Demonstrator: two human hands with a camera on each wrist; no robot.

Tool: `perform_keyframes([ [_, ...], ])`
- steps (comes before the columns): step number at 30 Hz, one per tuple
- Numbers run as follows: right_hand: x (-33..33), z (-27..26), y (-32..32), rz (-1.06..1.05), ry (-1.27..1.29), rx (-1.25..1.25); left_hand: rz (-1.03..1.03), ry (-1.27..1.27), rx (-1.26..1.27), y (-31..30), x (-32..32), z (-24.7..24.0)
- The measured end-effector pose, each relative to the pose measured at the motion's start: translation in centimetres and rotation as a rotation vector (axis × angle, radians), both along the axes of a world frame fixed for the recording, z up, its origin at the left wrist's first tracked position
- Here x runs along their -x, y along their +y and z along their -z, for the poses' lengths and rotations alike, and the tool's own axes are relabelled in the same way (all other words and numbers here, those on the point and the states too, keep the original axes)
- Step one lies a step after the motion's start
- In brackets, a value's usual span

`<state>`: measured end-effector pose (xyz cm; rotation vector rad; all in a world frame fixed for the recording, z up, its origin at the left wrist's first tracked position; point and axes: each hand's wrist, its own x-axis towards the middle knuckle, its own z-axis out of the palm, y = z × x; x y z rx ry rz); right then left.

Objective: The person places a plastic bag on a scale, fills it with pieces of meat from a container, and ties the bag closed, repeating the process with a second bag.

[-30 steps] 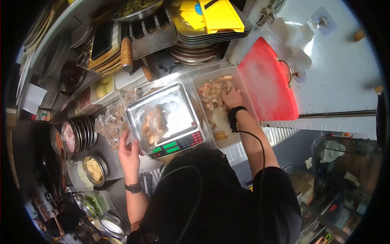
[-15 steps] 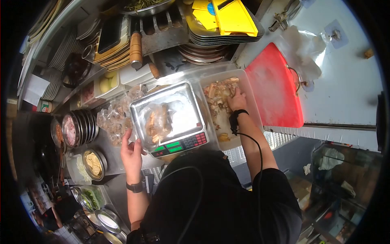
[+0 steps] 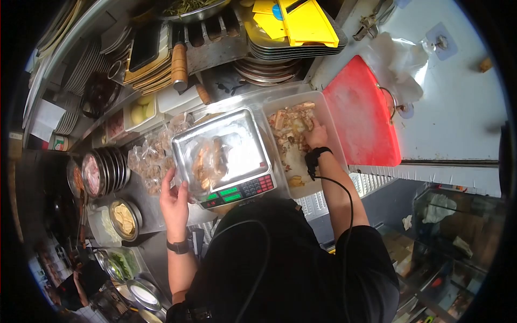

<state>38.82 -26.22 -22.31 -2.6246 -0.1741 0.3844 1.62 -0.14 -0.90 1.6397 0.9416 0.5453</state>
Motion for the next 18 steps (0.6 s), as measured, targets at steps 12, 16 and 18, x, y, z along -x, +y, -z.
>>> perform_keyframes([
  [12, 1.4, -4.5, -3.4, 0.306, 0.614, -1.179, 0.037, 0.106, -0.018, 0.4, 1.3, 0.7],
  [16, 2.0, -7.0, -4.0, 0.34, 0.72, -1.103, -0.015, 0.089, -0.044, 0.0, 1.1, 0.8],
  [18, 2.8, -8.2, -3.2, 0.349, 0.619, -1.208, -0.018, 0.132, -0.356, 0.1, 1.2, 1.8],
])
